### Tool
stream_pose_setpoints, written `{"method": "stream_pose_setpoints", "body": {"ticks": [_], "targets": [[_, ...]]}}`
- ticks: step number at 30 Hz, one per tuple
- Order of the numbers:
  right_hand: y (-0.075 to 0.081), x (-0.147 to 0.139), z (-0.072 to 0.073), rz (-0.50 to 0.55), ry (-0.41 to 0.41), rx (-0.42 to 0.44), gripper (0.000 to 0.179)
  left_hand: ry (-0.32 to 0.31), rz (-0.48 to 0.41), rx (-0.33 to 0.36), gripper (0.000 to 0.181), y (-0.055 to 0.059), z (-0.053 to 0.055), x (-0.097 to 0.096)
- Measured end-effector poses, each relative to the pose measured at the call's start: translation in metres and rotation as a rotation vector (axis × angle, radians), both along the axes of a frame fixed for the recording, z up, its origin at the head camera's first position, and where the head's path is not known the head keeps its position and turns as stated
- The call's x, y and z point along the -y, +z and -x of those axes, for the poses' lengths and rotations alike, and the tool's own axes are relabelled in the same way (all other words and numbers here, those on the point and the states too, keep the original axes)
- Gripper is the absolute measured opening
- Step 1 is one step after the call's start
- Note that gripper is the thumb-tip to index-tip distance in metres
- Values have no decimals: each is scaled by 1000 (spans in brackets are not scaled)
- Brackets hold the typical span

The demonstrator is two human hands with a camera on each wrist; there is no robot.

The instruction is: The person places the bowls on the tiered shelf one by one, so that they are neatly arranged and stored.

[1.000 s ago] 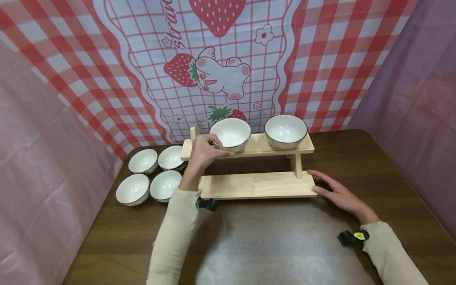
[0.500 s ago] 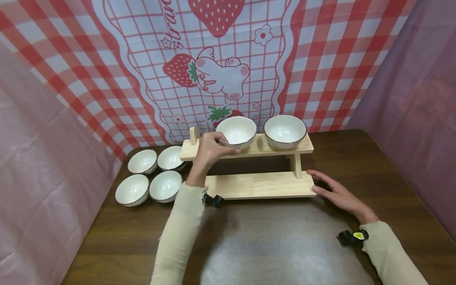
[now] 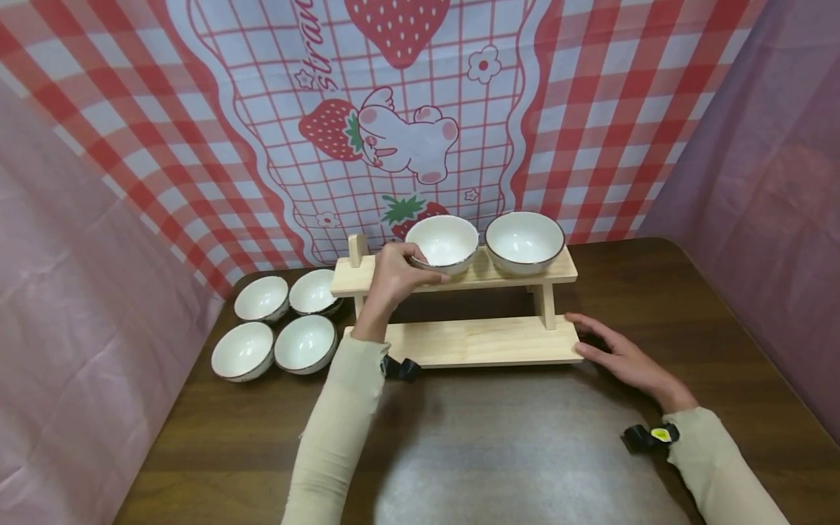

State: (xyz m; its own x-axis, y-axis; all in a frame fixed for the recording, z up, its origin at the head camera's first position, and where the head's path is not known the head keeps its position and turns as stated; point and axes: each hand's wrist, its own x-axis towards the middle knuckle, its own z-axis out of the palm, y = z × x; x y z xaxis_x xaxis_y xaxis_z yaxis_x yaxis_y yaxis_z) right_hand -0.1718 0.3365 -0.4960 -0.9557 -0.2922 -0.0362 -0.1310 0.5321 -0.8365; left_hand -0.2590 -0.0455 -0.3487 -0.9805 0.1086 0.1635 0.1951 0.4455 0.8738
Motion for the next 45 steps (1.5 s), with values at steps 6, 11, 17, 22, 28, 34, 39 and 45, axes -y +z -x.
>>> {"method": "stream_pose_setpoints", "body": {"ticks": [6, 11, 17, 22, 28, 34, 39, 45], "targets": [[0, 1, 0, 0, 3, -7, 56, -3, -4, -5, 36, -1, 0, 0], [0, 1, 0, 9, 5, -16, 55, -11, 4, -2, 35, -2, -1, 0], [0, 2, 0, -6, 2, -26, 55, -32, 49, 11, 35, -2, -3, -1], [1, 1, 0, -28, 1, -37, 55, -61, 99, -7, 42, -3, -4, -1], [0, 0, 0, 5, 6, -19, 56, -113, 118, -26, 71, -2, -4, -1], [1, 0, 0, 9, 1, -10, 57, -130, 98, -33, 93, -3, -4, -2], [1, 1, 0, 8, 2, -10, 57, -130, 71, -29, 97, -5, -4, 1], [1, 1, 0, 13, 3, -12, 58, -128, 71, -35, 97, -5, -7, 5]]}}
